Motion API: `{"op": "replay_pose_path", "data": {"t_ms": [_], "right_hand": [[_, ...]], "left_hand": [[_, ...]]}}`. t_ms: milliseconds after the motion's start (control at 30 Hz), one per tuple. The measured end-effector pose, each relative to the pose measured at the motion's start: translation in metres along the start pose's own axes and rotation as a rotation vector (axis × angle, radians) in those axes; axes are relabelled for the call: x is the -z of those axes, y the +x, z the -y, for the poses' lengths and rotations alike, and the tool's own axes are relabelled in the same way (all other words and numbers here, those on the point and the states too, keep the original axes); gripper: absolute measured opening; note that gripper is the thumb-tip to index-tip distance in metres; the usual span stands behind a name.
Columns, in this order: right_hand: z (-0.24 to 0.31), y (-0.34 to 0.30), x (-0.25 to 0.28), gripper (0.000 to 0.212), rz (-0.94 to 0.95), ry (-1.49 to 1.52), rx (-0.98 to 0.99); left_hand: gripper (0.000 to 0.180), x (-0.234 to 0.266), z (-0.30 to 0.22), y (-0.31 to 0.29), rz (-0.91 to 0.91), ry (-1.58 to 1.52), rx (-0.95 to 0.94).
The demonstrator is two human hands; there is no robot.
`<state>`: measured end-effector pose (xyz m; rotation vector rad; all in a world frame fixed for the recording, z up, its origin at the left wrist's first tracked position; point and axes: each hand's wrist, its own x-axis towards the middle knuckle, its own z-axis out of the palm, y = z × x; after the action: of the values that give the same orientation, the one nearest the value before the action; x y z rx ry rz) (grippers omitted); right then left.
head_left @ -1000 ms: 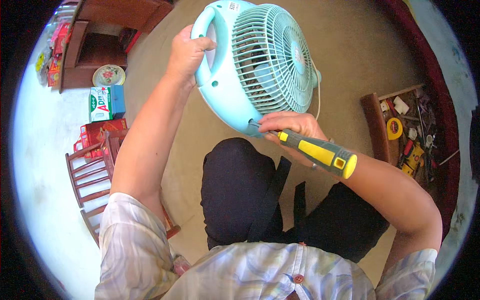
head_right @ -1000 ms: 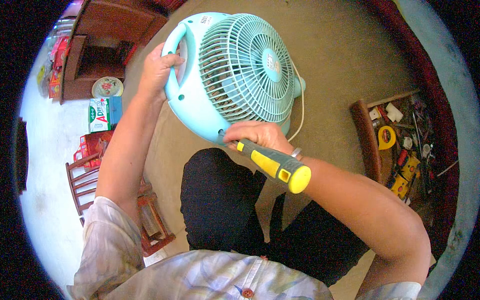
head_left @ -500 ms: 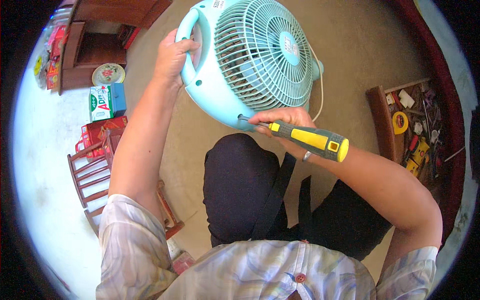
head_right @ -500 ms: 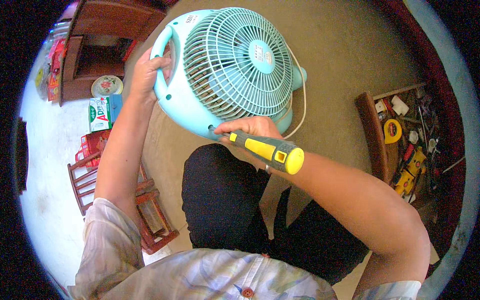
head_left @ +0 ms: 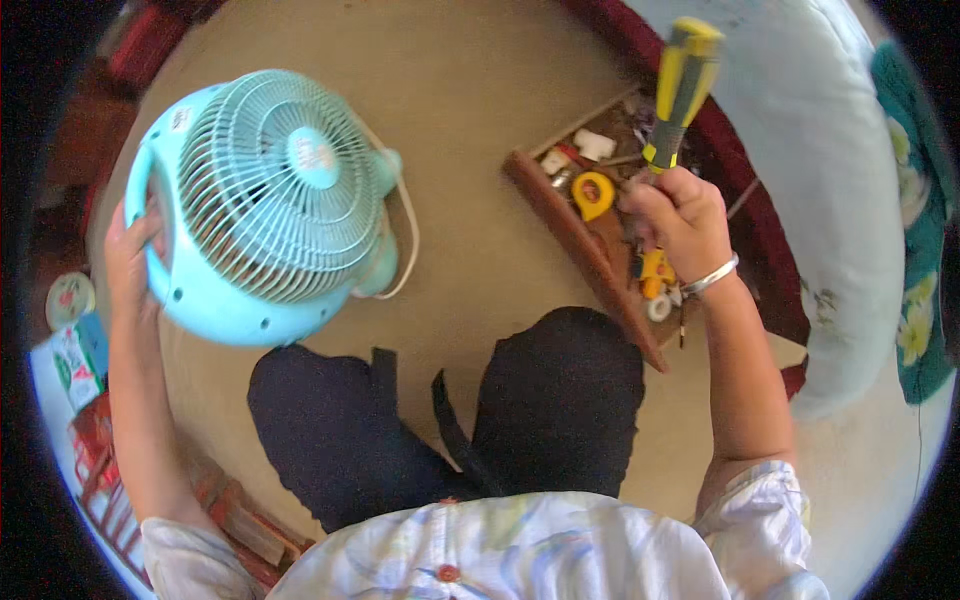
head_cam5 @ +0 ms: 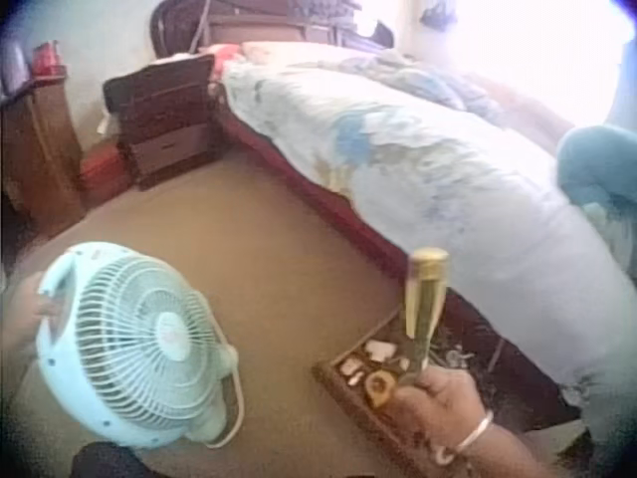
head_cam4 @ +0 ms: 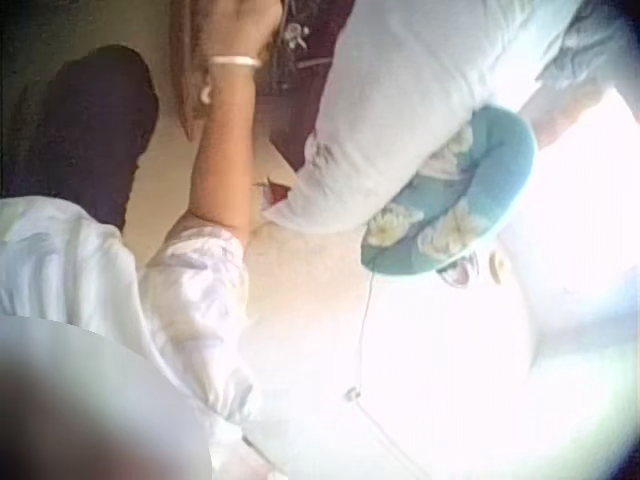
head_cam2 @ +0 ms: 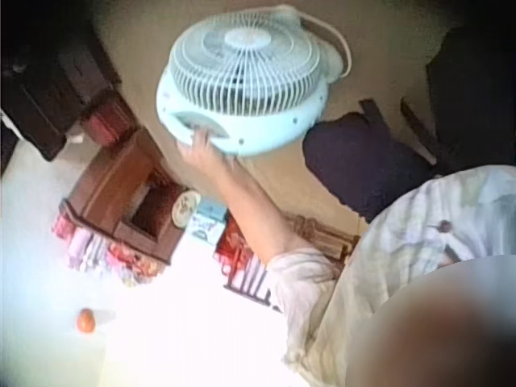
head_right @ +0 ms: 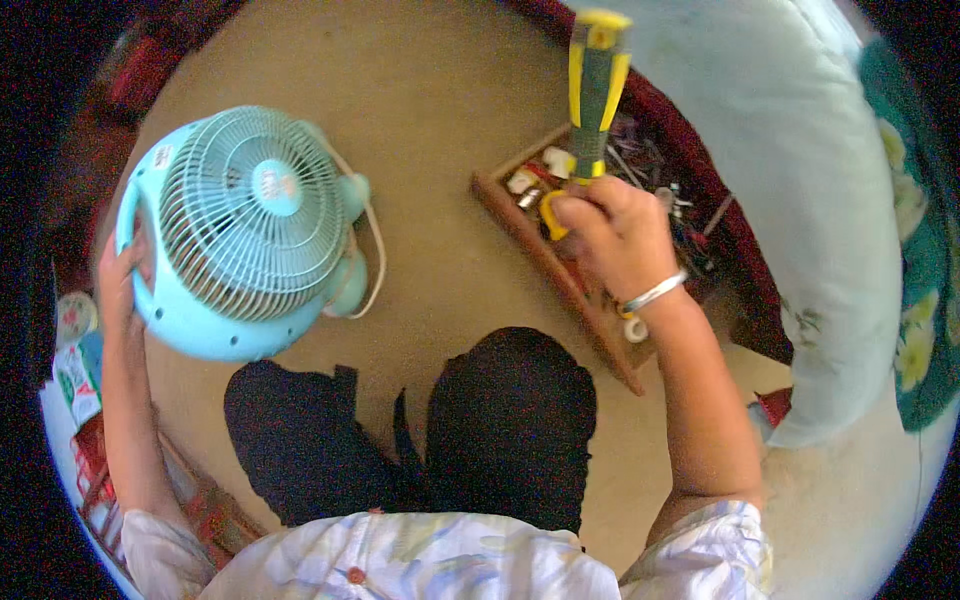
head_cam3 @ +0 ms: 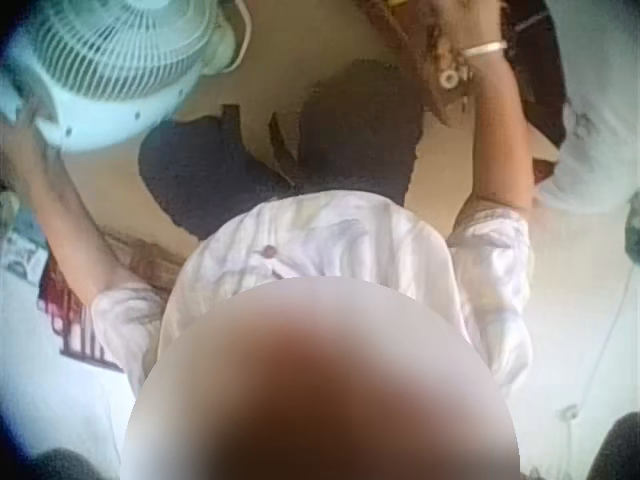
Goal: Repairing or disassembling a small blue desk fan using various screwdrivers.
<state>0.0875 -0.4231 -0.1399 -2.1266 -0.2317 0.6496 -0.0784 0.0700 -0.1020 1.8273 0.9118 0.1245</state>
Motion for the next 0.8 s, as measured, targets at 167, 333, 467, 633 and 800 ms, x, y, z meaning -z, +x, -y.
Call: {"op": "replay_pose_path", "data": {"t_ms": [167, 333, 467, 633, 800], "right_hand": [[-0.142, -0.035, 0.042, 0.019, -0.043, -0.561, -0.123], [-0.202, -0.029, 0.009, 0.017, 0.145, -0.700, -0.323], [-0.216, -0.029, -0.005, 0.018, 0.033, -0.576, -0.371], [-0.185, -0.013, -0.023, 0.026, -0.034, -0.332, -0.240], [-0.192, 0.019, -0.052, 0.029, 0.443, -0.616, -0.152]], "left_hand": [[0.043, -0.012, -0.013, 0.015, -0.020, 0.066, -0.058], [0.047, -0.021, -0.035, 0.019, 0.020, 0.082, -0.052], [0.049, -0.005, -0.049, 0.021, 0.012, 0.285, 0.011], [0.051, 0.010, -0.062, 0.004, -0.062, 0.210, -0.023], [0.053, -0.020, -0.063, -0.010, -0.077, 0.176, -0.041]]}}
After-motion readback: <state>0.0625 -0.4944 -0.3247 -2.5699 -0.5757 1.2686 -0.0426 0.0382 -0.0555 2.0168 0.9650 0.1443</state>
